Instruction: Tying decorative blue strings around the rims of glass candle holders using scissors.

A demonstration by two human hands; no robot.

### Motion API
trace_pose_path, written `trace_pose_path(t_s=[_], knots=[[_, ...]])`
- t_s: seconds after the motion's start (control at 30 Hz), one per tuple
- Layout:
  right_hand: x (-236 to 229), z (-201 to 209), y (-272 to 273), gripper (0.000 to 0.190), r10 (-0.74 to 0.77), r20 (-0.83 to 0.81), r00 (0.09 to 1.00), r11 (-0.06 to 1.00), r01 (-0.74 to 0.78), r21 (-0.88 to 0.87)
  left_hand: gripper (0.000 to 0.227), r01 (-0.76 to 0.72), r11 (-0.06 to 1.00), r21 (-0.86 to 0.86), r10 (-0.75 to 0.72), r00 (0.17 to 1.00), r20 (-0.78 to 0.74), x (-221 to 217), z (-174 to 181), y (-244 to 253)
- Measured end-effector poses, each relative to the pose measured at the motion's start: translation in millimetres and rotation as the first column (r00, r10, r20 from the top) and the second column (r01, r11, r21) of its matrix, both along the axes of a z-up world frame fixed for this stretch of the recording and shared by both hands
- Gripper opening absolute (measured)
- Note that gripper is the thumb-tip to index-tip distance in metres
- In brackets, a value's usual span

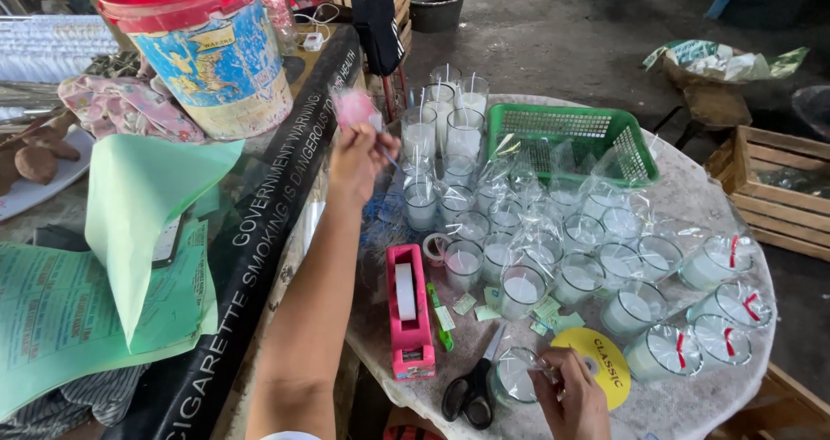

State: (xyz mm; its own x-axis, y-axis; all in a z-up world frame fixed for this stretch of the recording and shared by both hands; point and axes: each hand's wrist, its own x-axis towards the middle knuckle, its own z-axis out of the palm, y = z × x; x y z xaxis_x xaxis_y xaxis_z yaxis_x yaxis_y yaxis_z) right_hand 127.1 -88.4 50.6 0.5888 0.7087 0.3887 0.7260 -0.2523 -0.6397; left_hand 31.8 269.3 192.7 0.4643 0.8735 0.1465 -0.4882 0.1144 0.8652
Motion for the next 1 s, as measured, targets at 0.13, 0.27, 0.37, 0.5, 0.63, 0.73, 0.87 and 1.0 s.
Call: trace_pose_path(t_s=[0.13, 0.27, 0.37, 0.5, 0.63, 0.73, 0.87, 1.0], knots=[[5, 9, 0, 0.009, 0.067, 0.015, 0.998, 0.998, -0.067, 0.015, 0.018, -0.036, 0.991, -0.128, 0.072, 0.956, 0.285, -16, 43, -20], [8, 38, -7, 0.013, 0.187, 0.058, 0.981, 0.982, -0.188, 0.015, 0.017, -0.060, 0.983, 0.171, -0.023, 0.896, 0.443, -47, 54, -82], [8, 66, -10, 0.013, 0.284, 0.142, 0.948, 0.957, -0.289, 0.015, 0.022, -0.050, 0.967, 0.251, -0.046, 0.930, 0.364, -62, 42, -139], [11, 90, -16, 0.009, 0.383, 0.020, 0.923, 0.892, -0.376, 0.252, 0.026, 0.079, 0.935, 0.345, -0.154, 0.968, 0.196, -70, -26, -175], [22, 88, -26, 0.010, 0.274, 0.048, 0.960, 0.882, -0.271, 0.385, 0.011, 0.258, 0.703, 0.662, -0.083, 0.955, -0.284, -61, -47, -210], [21, 91, -24, 0.031, 0.252, 0.078, 0.965, 0.937, -0.263, 0.229, 0.041, 0.397, 0.491, 0.775, 0.170, 0.829, -0.532, -45, -50, -219], [10, 94, -16, 0.029, 0.373, 0.157, 0.915, 0.925, -0.379, 0.011, 0.022, 0.598, 0.503, 0.625, 0.154, 0.649, -0.745, -28, -60, -223], [15, 94, -31, 0.020, 0.315, -0.073, 0.946, 0.890, -0.268, 0.369, 0.014, 0.205, 0.722, 0.661, -0.009, 0.958, -0.287, -44, -50, -224]])
